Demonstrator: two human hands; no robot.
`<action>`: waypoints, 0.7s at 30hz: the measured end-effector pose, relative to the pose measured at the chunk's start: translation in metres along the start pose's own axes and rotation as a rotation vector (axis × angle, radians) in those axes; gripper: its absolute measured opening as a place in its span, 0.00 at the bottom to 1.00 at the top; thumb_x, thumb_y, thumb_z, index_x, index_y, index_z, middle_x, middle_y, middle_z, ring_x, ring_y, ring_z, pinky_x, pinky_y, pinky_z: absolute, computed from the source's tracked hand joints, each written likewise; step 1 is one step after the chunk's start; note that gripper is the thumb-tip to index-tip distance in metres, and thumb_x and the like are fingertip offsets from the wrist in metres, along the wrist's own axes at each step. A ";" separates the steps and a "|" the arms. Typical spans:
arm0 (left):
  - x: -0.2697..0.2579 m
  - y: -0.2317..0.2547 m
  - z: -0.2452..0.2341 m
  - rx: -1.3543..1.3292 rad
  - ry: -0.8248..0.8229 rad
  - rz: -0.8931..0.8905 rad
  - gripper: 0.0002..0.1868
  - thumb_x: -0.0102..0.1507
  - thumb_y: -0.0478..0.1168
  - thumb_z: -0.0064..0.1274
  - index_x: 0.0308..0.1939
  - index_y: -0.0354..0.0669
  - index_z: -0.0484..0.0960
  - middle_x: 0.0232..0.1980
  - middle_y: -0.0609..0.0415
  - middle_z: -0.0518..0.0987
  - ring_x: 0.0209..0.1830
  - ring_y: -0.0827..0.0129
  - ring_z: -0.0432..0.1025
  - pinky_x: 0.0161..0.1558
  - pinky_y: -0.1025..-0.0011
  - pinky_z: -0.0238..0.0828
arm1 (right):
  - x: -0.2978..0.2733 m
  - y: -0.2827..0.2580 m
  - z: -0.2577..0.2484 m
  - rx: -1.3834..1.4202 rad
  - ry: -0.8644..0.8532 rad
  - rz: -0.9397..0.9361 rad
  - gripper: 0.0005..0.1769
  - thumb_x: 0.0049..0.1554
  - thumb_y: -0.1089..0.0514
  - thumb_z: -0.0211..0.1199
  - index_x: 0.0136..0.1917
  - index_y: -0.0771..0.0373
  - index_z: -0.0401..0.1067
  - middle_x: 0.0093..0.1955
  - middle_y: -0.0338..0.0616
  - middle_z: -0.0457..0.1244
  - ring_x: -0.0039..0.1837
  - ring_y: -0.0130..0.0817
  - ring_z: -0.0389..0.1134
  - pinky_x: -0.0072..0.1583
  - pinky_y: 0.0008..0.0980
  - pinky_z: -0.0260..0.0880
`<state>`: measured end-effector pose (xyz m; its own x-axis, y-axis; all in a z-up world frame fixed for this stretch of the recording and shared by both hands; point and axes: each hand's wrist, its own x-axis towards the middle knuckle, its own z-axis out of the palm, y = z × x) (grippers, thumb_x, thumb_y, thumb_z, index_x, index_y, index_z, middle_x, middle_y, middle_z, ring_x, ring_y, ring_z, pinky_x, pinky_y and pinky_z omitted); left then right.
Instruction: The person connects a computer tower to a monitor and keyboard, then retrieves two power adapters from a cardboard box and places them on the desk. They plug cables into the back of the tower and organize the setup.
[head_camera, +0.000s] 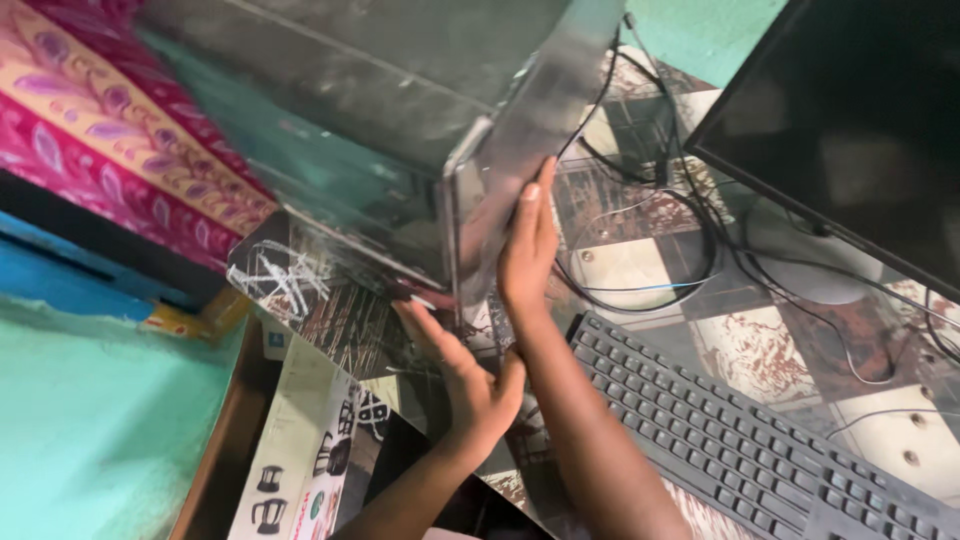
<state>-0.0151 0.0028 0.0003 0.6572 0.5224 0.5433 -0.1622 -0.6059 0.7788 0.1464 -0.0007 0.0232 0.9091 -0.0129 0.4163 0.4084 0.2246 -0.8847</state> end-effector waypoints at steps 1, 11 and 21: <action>-0.001 0.000 -0.002 -0.010 -0.015 0.004 0.63 0.60 0.40 0.58 0.80 0.30 0.22 0.83 0.24 0.22 0.86 0.33 0.18 0.81 0.43 0.19 | -0.005 -0.004 -0.002 -0.014 -0.009 0.024 0.36 0.72 0.45 0.41 0.81 0.76 0.48 0.85 0.60 0.46 0.86 0.44 0.46 0.81 0.34 0.43; 0.002 -0.010 -0.014 -0.060 -0.058 0.068 0.59 0.54 0.33 0.47 0.80 0.27 0.26 0.84 0.24 0.24 0.87 0.37 0.18 0.83 0.49 0.16 | -0.051 -0.021 -0.010 0.047 -0.126 0.134 0.36 0.70 0.52 0.49 0.83 0.69 0.44 0.87 0.58 0.42 0.87 0.42 0.41 0.80 0.33 0.40; 0.013 -0.026 -0.013 0.028 -0.007 0.011 0.58 0.56 0.36 0.51 0.81 0.27 0.29 0.85 0.24 0.32 0.89 0.36 0.28 0.85 0.49 0.27 | -0.054 -0.015 -0.003 0.078 -0.170 0.138 0.41 0.67 0.52 0.56 0.84 0.70 0.41 0.88 0.61 0.37 0.89 0.43 0.32 0.82 0.37 0.33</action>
<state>-0.0121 0.0328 -0.0091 0.6609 0.5110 0.5496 -0.1491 -0.6284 0.7635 0.0920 -0.0059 0.0132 0.9262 0.1861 0.3280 0.2678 0.2877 -0.9195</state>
